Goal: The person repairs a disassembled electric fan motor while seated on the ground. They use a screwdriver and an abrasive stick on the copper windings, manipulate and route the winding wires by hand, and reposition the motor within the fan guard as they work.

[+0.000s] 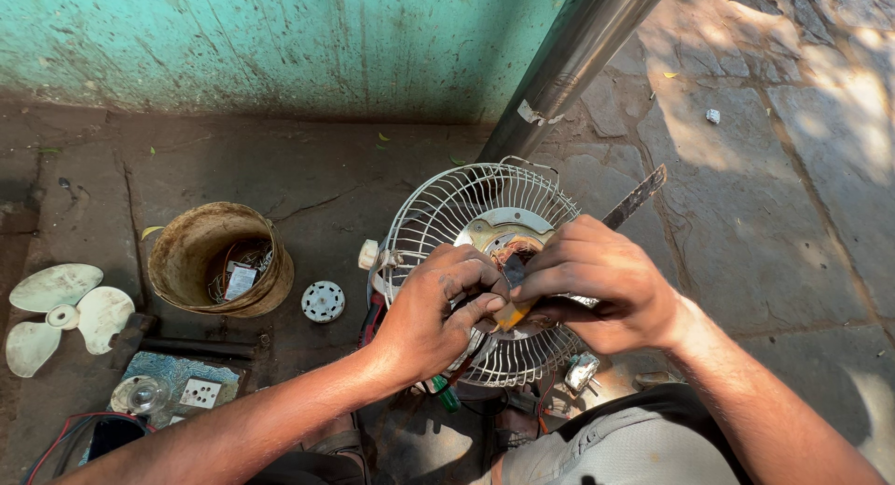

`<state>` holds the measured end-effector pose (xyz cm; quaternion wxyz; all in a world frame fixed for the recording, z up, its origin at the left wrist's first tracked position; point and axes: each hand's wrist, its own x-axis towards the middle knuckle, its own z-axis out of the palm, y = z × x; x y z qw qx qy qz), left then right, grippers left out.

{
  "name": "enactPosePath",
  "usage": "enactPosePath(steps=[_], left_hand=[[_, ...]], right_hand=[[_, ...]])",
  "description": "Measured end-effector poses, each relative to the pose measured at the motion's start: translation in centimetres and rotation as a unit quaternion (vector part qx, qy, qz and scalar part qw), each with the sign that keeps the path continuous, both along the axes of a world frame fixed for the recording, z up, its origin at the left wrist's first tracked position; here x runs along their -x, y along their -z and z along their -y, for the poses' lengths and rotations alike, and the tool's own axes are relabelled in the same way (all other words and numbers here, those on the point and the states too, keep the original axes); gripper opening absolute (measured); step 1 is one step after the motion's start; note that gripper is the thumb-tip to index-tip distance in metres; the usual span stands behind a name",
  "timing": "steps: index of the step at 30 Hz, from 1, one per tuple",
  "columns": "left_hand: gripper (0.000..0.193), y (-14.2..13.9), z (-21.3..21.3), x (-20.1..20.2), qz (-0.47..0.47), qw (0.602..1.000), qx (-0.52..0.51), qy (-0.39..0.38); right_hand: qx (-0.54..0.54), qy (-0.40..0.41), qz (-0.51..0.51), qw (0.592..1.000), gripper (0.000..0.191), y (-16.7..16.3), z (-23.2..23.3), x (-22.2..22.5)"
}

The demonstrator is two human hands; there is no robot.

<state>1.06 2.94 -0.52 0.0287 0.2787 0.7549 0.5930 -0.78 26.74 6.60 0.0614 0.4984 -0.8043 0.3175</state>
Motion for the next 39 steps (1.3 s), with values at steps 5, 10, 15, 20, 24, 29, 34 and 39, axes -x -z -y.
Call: enactPosePath(steps=[5,10,15,20,24,29,34,39], left_hand=[[0.006,-0.2,-0.2,-0.1,0.03,0.999,-0.003,-0.016],[0.004,-0.3,-0.3,-0.2,0.044,0.999,-0.012,-0.02],[0.005,-0.3,-0.5,-0.2,0.05,0.998,-0.02,-0.034],[0.007,-0.2,-0.6,-0.2,0.051,0.997,-0.035,-0.053],[0.006,-0.1,-0.5,-0.3,0.053,0.996,-0.04,-0.053],[0.006,0.0,-0.5,-0.3,0.049,0.997,-0.026,-0.048],[0.008,0.0,-0.3,-0.3,0.037,0.998,-0.024,-0.04],[0.008,0.0,-0.2,-0.3,0.046,0.998,-0.014,-0.033]], right_hand=[[0.092,0.109,0.018,0.99,0.032,-0.7,-1.6,-1.1],[0.147,0.328,0.115,0.926,0.036,0.8,-1.7,-2.6],[0.145,0.354,0.262,0.886,0.032,1.2,-1.9,-2.5],[0.064,0.211,0.241,0.945,0.036,-0.2,-2.1,-3.3],[0.019,0.225,0.28,0.933,0.041,-0.6,-0.9,-4.2],[0.044,0.309,0.42,0.852,0.051,0.3,1.1,-4.3],[0.054,0.247,0.413,0.875,0.047,0.6,1.5,-4.0],[0.034,0.257,0.412,0.873,0.043,1.1,1.5,-3.8]])
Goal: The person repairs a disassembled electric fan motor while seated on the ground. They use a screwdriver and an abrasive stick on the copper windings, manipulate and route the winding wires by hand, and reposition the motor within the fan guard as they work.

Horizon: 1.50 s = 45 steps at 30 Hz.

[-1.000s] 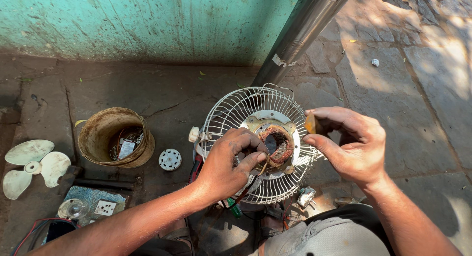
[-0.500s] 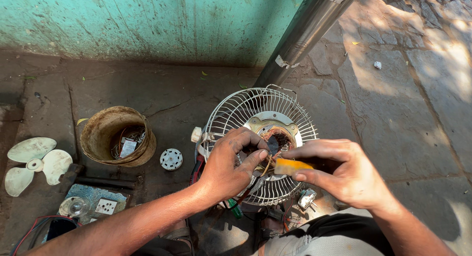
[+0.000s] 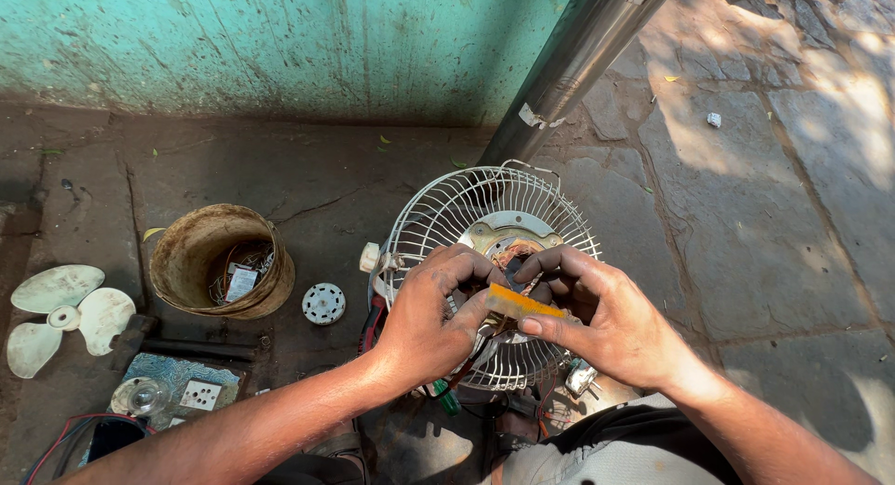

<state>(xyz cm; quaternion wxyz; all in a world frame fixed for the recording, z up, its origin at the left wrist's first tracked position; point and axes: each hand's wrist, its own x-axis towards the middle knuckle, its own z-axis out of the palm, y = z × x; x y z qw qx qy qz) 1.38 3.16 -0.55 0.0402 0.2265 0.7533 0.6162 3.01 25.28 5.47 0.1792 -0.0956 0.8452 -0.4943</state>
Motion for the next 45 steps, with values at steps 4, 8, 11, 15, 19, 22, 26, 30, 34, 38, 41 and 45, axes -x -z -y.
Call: enactPosePath(steps=[4,8,11,15,19,22,26,30,34,38,41,45], left_hand=[[0.008,0.1,0.1,-0.1,-0.034,0.999,-0.018,0.002],[0.009,0.1,0.1,-0.2,-0.034,0.999,-0.023,-0.006],[0.009,0.2,0.1,-0.2,-0.031,0.999,-0.023,-0.01],[0.009,0.3,0.0,-0.1,-0.046,0.999,-0.012,-0.012],[0.007,0.3,0.1,-0.1,-0.029,0.999,-0.013,-0.002],[0.008,0.3,0.1,-0.1,-0.039,0.999,-0.008,-0.008],[0.008,0.1,-0.1,0.0,-0.033,0.999,-0.01,-0.01],[0.007,-0.2,-0.2,0.1,-0.018,1.0,-0.003,-0.006],[0.005,-0.5,-0.3,0.0,0.003,1.0,0.002,-0.007],[0.006,-0.5,-0.4,0.1,0.002,1.0,-0.004,-0.001],[0.006,-0.4,-0.3,0.0,-0.013,1.0,-0.005,-0.005],[0.009,-0.2,-0.2,0.0,-0.021,1.0,0.001,-0.007]], right_hand=[[0.024,0.006,0.007,1.0,0.038,0.5,-0.1,0.4],[0.044,-0.007,0.0,0.999,0.033,0.7,-0.4,0.6],[0.061,-0.004,0.014,0.998,0.033,0.9,-0.4,0.7],[0.042,-0.002,0.01,0.999,0.032,0.9,-0.4,0.7],[0.044,-0.005,0.013,0.999,0.032,0.8,-0.5,0.7],[0.069,-0.003,0.029,0.997,0.031,0.9,-0.6,0.7],[0.039,0.012,0.005,0.999,0.029,0.6,-1.4,0.5],[0.085,0.054,-0.036,0.994,0.028,-0.2,-3.0,0.3],[0.051,0.132,-0.117,0.983,0.025,0.1,-3.2,0.8],[-0.06,0.053,-0.223,0.972,0.019,0.3,-2.3,1.4],[-0.093,-0.001,-0.275,0.957,0.028,0.2,-1.3,1.6],[-0.086,-0.026,-0.272,0.958,0.034,-0.2,-0.6,1.9]])
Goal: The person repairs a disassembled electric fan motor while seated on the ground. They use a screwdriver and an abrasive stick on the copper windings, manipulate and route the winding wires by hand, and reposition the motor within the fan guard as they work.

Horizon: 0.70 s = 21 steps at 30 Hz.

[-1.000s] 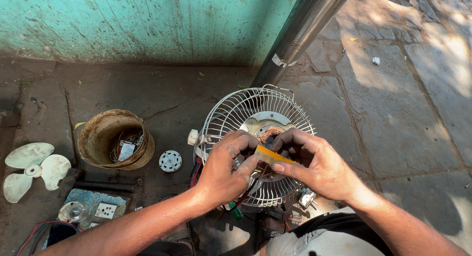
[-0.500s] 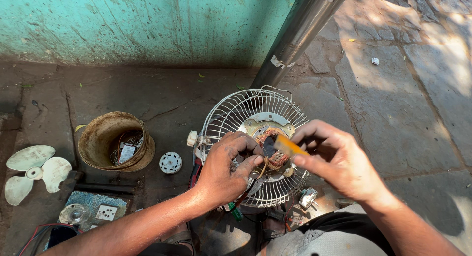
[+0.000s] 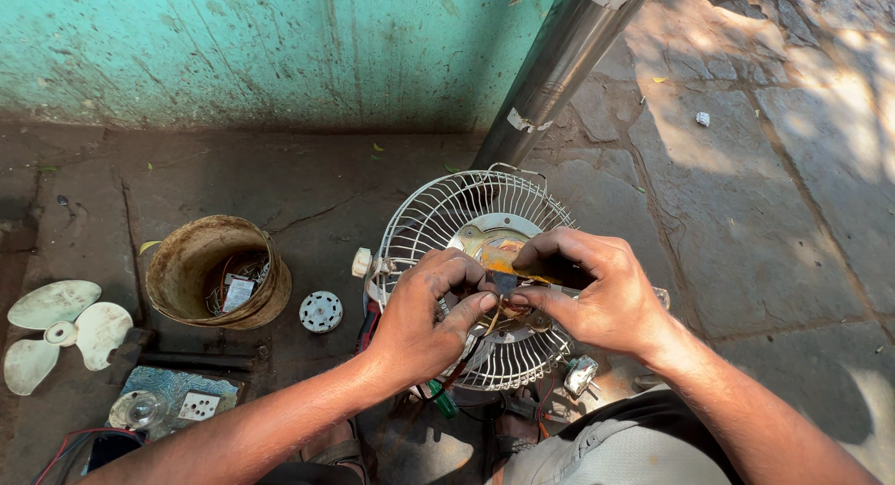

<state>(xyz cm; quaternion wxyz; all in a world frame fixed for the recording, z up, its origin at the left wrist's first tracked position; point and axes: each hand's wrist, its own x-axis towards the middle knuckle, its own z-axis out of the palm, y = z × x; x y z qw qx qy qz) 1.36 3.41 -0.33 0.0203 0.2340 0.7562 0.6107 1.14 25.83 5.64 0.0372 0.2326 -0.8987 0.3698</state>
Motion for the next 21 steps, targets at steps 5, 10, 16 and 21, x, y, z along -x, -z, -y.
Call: enactPosePath(steps=[5,10,16,21], left_hand=[[0.013,0.02,0.07,0.08,0.014,1.0,0.017,0.005],[0.009,-0.09,0.14,0.07,0.005,1.0,0.01,0.018],[0.016,-0.16,0.28,0.0,0.01,1.0,-0.009,0.024],[0.015,-0.27,0.22,0.08,0.011,1.0,-0.007,0.026]], right_hand=[[0.021,-0.025,0.022,0.999,0.032,0.12,0.38,0.12],[0.017,-0.037,0.011,0.999,0.029,0.37,0.4,-0.01],[0.02,-0.055,0.01,0.998,0.028,0.38,0.48,0.06],[0.027,-0.059,0.016,0.998,0.027,0.33,0.52,0.12]])
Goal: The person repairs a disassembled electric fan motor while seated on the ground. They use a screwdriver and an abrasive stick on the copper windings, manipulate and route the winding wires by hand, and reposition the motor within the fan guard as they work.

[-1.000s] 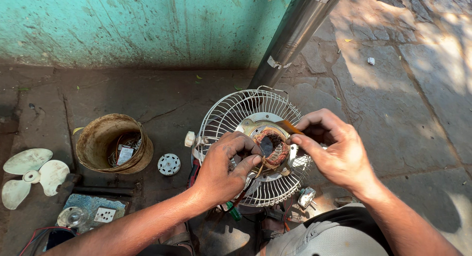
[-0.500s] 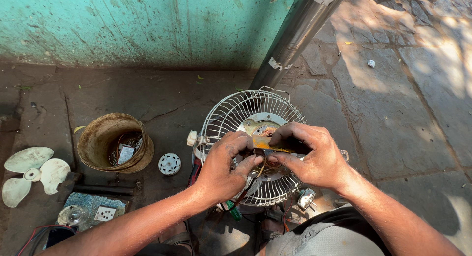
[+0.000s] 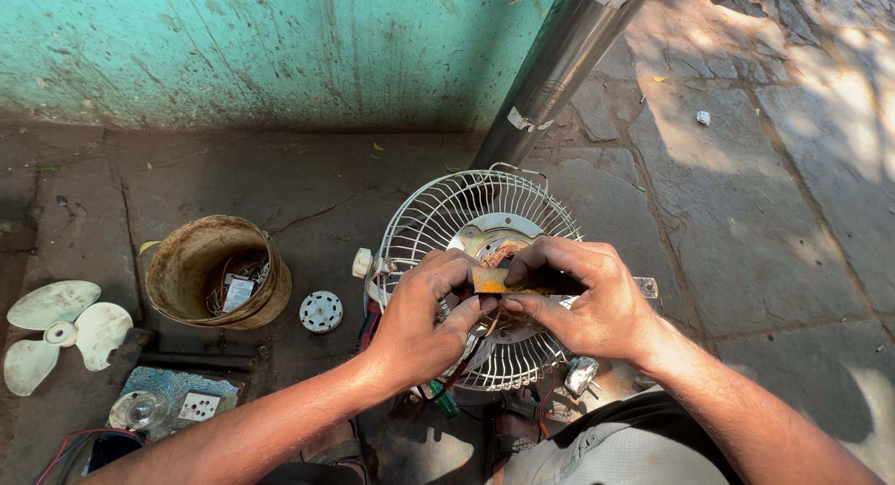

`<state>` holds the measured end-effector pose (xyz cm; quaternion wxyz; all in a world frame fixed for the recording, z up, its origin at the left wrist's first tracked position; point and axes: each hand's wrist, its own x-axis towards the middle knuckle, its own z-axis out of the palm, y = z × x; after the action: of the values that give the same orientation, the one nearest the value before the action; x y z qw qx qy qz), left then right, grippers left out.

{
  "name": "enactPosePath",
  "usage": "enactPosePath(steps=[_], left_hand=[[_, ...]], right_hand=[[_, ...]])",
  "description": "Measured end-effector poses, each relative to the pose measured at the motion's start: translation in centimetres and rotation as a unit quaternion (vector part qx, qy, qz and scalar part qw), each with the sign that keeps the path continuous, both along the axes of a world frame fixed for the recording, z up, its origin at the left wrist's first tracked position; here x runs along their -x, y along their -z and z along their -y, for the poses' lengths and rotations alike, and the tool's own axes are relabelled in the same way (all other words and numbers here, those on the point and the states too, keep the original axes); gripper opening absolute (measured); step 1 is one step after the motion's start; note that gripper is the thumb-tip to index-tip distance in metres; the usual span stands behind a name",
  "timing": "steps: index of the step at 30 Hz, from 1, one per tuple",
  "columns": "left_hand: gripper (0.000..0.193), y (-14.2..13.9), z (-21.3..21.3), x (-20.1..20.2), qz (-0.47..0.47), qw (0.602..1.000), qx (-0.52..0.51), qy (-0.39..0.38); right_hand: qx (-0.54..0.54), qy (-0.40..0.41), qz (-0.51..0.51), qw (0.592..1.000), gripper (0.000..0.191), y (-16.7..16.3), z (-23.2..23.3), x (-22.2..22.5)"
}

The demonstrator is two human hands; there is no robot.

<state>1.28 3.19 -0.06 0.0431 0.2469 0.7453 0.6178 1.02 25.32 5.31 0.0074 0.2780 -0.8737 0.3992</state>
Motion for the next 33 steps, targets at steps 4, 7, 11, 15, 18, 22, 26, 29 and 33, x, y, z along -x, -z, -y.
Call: enactPosePath(steps=[4,7,11,15,18,22,26,29,33], left_hand=[[0.016,-0.1,-0.1,0.0,0.007,1.0,0.007,0.003],[0.017,-0.1,0.1,0.0,-0.004,1.0,0.02,0.001],[0.007,-0.1,0.0,0.0,0.01,1.0,0.016,-0.003],[0.005,-0.3,0.1,0.1,0.013,1.0,0.016,-0.001],[0.005,-0.4,0.1,0.2,0.017,0.999,0.028,0.012],[0.006,-0.3,0.2,0.4,0.015,0.999,0.03,0.022],[0.012,0.0,0.4,0.5,-0.04,0.999,0.024,0.027],[0.012,0.3,0.5,0.6,-0.053,0.997,0.03,0.037],[0.012,0.6,0.6,0.7,-0.054,0.997,0.026,0.049]], right_hand=[[0.003,-0.012,-0.005,1.0,0.025,0.0,-0.2,0.0],[0.015,-0.015,0.008,1.0,0.023,0.1,-0.3,-0.1],[0.021,-0.018,-0.02,0.999,0.023,-0.1,-1.3,-0.2],[0.088,0.066,0.068,0.992,0.025,-0.7,-3.2,-0.6],[0.054,0.032,0.014,0.998,0.029,-0.9,-3.6,0.0],[-0.073,-0.1,-0.109,0.986,0.033,-1.7,-2.8,1.8],[-0.145,-0.207,-0.13,0.959,0.044,-3.0,-1.6,2.6],[-0.157,-0.228,-0.164,0.947,0.048,-3.0,-0.6,2.5],[-0.164,-0.246,-0.175,0.939,0.048,-2.7,0.0,2.5]])
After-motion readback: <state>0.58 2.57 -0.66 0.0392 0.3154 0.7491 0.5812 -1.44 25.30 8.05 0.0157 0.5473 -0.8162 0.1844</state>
